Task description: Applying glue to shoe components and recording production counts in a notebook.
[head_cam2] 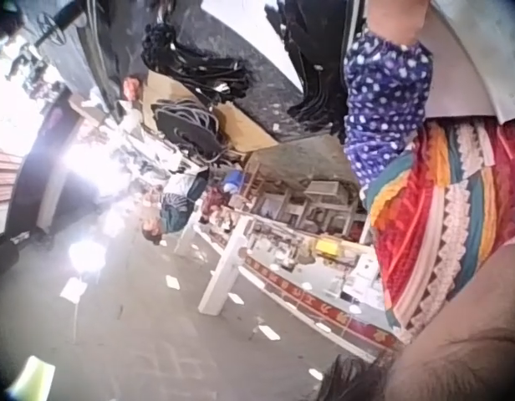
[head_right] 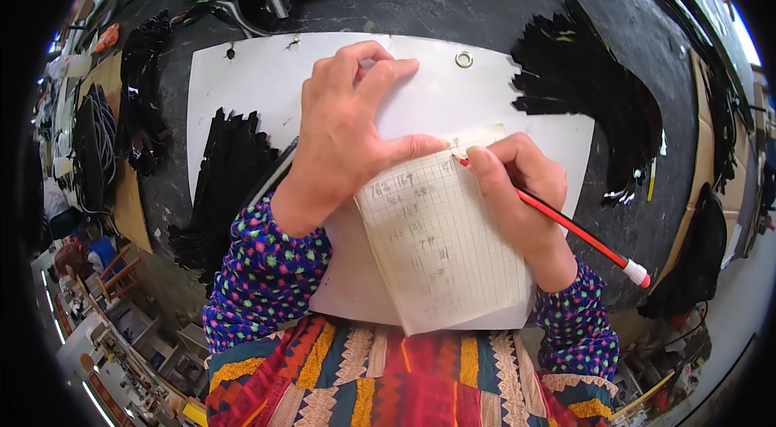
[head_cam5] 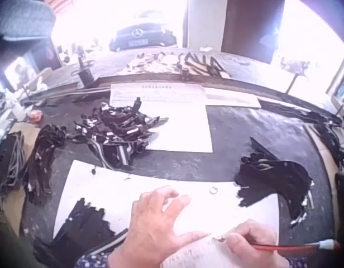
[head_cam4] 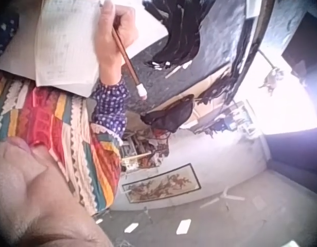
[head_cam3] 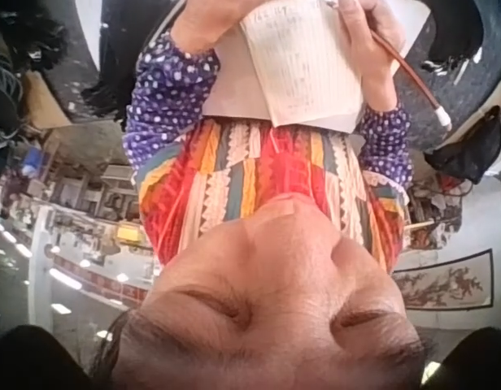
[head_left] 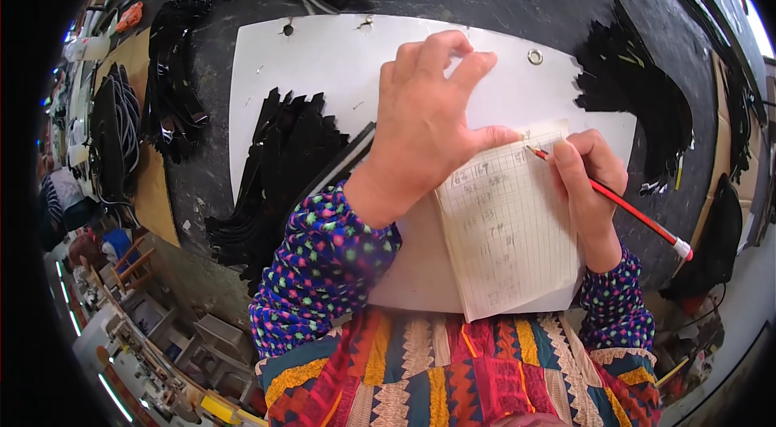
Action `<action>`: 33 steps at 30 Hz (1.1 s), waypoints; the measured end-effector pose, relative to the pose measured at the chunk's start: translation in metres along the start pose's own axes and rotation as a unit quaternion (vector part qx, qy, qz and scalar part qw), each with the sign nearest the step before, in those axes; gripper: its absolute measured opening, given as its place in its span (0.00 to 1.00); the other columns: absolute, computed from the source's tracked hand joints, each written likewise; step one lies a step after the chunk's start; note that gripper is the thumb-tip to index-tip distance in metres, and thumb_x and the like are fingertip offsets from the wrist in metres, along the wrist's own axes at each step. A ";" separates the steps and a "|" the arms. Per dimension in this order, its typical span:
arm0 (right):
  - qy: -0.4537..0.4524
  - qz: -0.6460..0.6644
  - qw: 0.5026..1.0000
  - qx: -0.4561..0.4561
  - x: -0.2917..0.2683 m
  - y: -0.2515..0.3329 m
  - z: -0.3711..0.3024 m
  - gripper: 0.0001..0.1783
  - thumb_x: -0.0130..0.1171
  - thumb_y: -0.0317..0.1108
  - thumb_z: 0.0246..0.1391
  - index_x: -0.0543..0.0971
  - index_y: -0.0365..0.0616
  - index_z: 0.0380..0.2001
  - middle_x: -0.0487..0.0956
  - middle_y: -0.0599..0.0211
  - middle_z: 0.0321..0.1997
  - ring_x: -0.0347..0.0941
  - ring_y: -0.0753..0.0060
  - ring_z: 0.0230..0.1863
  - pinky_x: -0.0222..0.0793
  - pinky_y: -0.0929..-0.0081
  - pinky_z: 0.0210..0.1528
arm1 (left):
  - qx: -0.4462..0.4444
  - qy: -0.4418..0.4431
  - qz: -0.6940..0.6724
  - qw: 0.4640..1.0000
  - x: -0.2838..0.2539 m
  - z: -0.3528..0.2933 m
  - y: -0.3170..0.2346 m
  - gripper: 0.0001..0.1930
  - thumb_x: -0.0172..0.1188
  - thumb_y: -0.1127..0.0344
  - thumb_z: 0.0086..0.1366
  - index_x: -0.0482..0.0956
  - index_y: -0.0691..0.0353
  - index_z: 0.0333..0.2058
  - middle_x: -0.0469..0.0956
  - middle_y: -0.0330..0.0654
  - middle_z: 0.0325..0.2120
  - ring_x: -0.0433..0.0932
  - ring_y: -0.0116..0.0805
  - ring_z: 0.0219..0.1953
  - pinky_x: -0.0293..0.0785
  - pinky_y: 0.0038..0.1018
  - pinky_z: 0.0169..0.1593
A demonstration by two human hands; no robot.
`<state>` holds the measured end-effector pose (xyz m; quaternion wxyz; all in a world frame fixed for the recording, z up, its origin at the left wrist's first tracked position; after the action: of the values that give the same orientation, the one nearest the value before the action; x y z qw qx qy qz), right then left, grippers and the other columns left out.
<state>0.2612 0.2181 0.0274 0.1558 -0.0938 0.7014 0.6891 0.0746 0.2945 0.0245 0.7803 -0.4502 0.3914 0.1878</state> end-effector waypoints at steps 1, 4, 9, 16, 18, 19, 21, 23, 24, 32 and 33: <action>0.000 0.004 1.000 0.002 0.000 0.000 0.000 0.09 0.61 0.30 0.60 0.76 0.39 0.26 0.74 0.76 0.17 0.64 0.90 0.18 0.59 0.86 0.20 | 0.002 -0.003 0.006 1.000 0.000 0.000 0.000 0.36 0.71 0.40 0.46 0.78 0.56 0.49 0.69 0.39 0.47 0.66 0.40 0.47 0.62 0.37 0.53; -0.001 -0.006 1.000 -0.014 0.002 0.003 0.002 0.12 0.63 0.31 0.59 0.75 0.40 0.22 0.72 0.77 0.16 0.62 0.90 0.16 0.55 0.85 0.19 | 0.010 -0.007 0.005 1.000 0.000 0.000 0.001 0.35 0.72 0.40 0.46 0.78 0.56 0.49 0.68 0.39 0.48 0.66 0.40 0.48 0.63 0.37 0.54; -0.001 -0.020 0.999 -0.026 0.001 0.002 0.001 0.16 0.63 0.31 0.58 0.73 0.41 0.18 0.70 0.77 0.13 0.60 0.90 0.15 0.53 0.84 0.17 | 0.008 0.000 0.015 1.000 0.003 -0.001 0.000 0.36 0.73 0.41 0.45 0.77 0.56 0.50 0.67 0.39 0.49 0.65 0.41 0.49 0.62 0.38 0.55; -0.003 -0.023 0.999 -0.034 0.003 0.002 0.002 0.17 0.63 0.33 0.59 0.72 0.42 0.18 0.70 0.76 0.13 0.60 0.89 0.15 0.53 0.84 0.17 | 0.012 0.002 0.019 1.000 0.003 -0.001 0.001 0.37 0.73 0.39 0.45 0.77 0.56 0.50 0.66 0.40 0.49 0.64 0.41 0.50 0.62 0.39 0.56; -0.001 -0.021 0.999 -0.039 0.003 0.001 0.003 0.17 0.63 0.33 0.59 0.72 0.42 0.19 0.70 0.76 0.13 0.60 0.89 0.15 0.53 0.83 0.17 | 0.009 0.007 0.023 1.000 0.003 -0.001 0.001 0.38 0.72 0.38 0.45 0.77 0.56 0.50 0.65 0.40 0.50 0.64 0.41 0.51 0.62 0.39 0.57; 0.001 -0.020 0.999 -0.044 0.003 0.002 0.003 0.17 0.63 0.33 0.59 0.72 0.42 0.19 0.70 0.76 0.13 0.60 0.89 0.15 0.53 0.84 0.17 | 0.009 0.007 0.023 1.000 0.003 -0.001 0.001 0.38 0.72 0.38 0.45 0.77 0.56 0.50 0.65 0.40 0.50 0.64 0.41 0.51 0.62 0.39 0.57; 0.003 -0.019 0.999 -0.049 0.003 0.003 0.003 0.17 0.63 0.33 0.59 0.72 0.42 0.19 0.70 0.76 0.14 0.60 0.89 0.15 0.53 0.84 0.17 | 0.013 0.006 0.028 1.000 0.002 -0.001 0.001 0.38 0.72 0.37 0.45 0.77 0.56 0.50 0.65 0.41 0.50 0.63 0.41 0.51 0.62 0.39 0.57; 0.004 -0.019 0.998 -0.053 0.004 0.005 0.004 0.17 0.62 0.34 0.60 0.72 0.42 0.19 0.71 0.76 0.14 0.61 0.89 0.15 0.54 0.84 0.17 | 0.013 0.005 0.028 0.999 0.003 -0.001 0.002 0.38 0.72 0.37 0.45 0.77 0.56 0.50 0.65 0.41 0.50 0.63 0.41 0.51 0.62 0.39 0.57; 0.004 -0.019 0.998 -0.053 0.004 0.005 0.004 0.17 0.62 0.34 0.60 0.72 0.42 0.19 0.71 0.76 0.14 0.61 0.89 0.15 0.54 0.84 0.17 | 0.013 0.004 0.029 0.999 0.004 -0.001 0.002 0.39 0.72 0.36 0.45 0.77 0.55 0.51 0.65 0.41 0.50 0.64 0.42 0.51 0.62 0.39 0.57; 0.009 -0.022 0.999 -0.042 0.003 0.001 0.003 0.16 0.63 0.34 0.60 0.73 0.42 0.20 0.71 0.76 0.14 0.61 0.90 0.15 0.54 0.84 0.17 | 0.009 0.009 0.027 1.000 0.004 -0.001 0.001 0.38 0.72 0.37 0.45 0.78 0.56 0.50 0.65 0.41 0.50 0.64 0.42 0.51 0.62 0.39 0.57; 0.009 -0.022 0.999 -0.042 0.003 0.002 0.003 0.16 0.63 0.34 0.60 0.73 0.42 0.20 0.71 0.76 0.14 0.61 0.90 0.15 0.54 0.84 0.17 | 0.010 0.007 0.027 1.000 0.003 -0.001 0.001 0.38 0.72 0.37 0.45 0.78 0.56 0.50 0.65 0.41 0.50 0.64 0.42 0.51 0.62 0.39 0.57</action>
<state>0.2583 0.2213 0.0279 0.1609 -0.1217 0.6708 0.7136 0.0757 0.2937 0.0209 0.7764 -0.4329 0.4111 0.2019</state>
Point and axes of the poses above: each hand's wrist, its own z-axis towards the middle knuckle, its own x-axis out of the palm, y = z × x, the point moved 5 cm from there along z, towards the middle knuckle
